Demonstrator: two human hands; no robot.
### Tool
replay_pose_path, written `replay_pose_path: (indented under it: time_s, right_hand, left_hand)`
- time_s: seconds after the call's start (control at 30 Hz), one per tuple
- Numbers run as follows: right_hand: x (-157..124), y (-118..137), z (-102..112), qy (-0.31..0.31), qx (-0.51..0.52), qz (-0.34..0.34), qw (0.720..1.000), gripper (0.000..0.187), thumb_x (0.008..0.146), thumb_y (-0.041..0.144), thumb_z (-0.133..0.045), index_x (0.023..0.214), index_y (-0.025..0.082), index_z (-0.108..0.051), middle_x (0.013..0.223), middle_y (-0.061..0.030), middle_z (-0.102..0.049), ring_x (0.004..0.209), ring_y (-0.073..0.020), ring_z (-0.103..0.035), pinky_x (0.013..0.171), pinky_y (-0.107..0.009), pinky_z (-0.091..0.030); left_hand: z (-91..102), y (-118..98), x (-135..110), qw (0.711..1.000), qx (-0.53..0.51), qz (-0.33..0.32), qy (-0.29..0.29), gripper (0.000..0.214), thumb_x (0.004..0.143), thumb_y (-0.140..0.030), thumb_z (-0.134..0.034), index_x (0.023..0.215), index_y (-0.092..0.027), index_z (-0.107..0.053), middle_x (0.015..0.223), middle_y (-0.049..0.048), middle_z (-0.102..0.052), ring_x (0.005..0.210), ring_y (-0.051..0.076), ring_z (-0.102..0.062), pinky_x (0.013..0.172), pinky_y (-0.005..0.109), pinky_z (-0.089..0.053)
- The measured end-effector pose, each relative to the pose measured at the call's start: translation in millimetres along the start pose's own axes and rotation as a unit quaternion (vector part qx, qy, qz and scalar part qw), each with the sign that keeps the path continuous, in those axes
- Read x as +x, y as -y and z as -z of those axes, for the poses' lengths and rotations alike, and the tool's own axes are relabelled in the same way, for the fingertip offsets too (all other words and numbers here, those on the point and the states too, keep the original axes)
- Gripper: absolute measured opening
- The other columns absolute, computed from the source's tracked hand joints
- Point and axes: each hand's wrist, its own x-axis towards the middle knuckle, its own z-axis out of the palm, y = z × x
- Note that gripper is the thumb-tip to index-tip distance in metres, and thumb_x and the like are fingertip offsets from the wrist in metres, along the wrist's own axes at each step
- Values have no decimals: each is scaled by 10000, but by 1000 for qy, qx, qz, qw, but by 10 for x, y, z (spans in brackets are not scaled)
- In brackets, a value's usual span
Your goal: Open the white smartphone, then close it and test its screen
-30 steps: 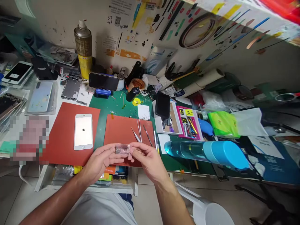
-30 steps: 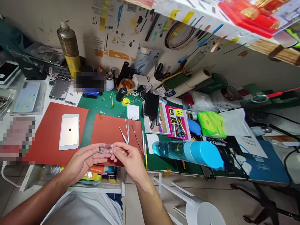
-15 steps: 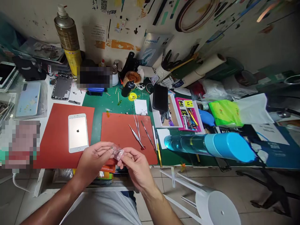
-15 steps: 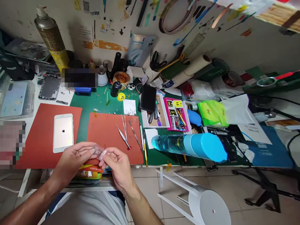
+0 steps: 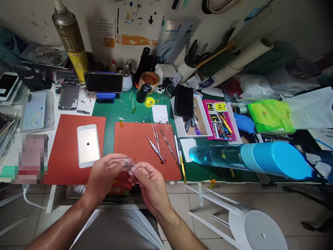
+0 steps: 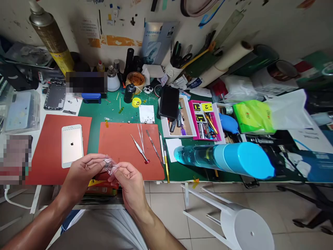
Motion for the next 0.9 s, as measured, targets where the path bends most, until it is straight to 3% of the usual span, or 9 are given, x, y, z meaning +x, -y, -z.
replay_pose_path:
  time_s: [0.27,0.6,0.9]
  right_hand:
    - [-21,27,-24,-16,11,-5,1000,318,757,415,-852,892,192,-671,669,-8,-689,625,-138,-617,586,-242,-460]
    - [-48,31,-101,-21,42,-47,998,283,752,395,-857,848,191,-685,742,-12,-691,647,-127,-610,617,-239,-486]
    - [-90,-67,-146,-23,58,-50,997,310,760,399,-853,912,207,-662,738,-9,-692,681,-151,-640,656,-268,-511]
  left_hand:
    - [60,-2,-56,998,-28,29,38,473,765,-342,-821,1177,-154,-686,1152,116,-768,1007,241,-741,855,323,-610]
    - [76,67,6,1000,25,-6,2,472,778,-353,-803,1193,-167,-676,993,73,-796,862,199,-750,746,269,-606]
    - [41,-23,-83,999,-32,37,4,493,747,-417,-828,1146,-156,-703,1010,92,-795,813,236,-761,684,315,-635]
